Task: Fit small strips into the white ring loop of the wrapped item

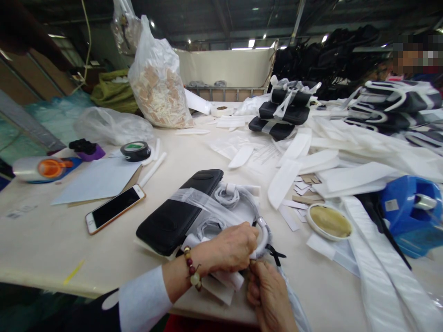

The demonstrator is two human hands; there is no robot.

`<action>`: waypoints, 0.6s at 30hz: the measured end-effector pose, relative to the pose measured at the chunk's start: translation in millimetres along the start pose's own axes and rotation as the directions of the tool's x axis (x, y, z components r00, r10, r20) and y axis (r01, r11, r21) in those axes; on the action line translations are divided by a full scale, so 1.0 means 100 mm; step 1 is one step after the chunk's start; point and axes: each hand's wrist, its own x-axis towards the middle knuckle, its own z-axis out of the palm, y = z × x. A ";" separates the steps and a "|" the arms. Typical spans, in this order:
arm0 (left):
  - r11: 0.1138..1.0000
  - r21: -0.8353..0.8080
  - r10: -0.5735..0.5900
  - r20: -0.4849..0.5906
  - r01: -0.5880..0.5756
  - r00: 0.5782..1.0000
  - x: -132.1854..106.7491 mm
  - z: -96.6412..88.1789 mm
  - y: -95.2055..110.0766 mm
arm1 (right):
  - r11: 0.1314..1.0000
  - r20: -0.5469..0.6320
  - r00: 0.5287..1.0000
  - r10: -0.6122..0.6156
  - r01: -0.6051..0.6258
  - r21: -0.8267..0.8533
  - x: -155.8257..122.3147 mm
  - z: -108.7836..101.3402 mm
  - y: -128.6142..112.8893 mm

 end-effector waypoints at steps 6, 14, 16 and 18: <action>0.999 -0.047 0.005 -0.027 -0.006 1.000 -0.03 0.12 -0.07 | 0.999 0.068 0.998 0.010 -0.007 -0.046 0.03 -0.02 -0.03; 0.996 -0.090 0.007 -0.022 -0.009 1.000 -0.03 0.13 -0.08 | 0.999 0.233 0.973 -0.008 -0.001 0.039 -0.01 -0.17 -0.10; 0.995 -0.103 0.012 -0.017 -0.013 1.000 -0.04 0.12 -0.07 | 0.999 0.290 0.957 -0.022 0.008 0.050 -0.01 -0.21 -0.11; 0.992 -0.123 0.020 -0.007 -0.021 1.000 -0.04 0.10 -0.06 | 1.000 0.297 0.954 -0.024 0.018 0.024 0.01 -0.24 -0.12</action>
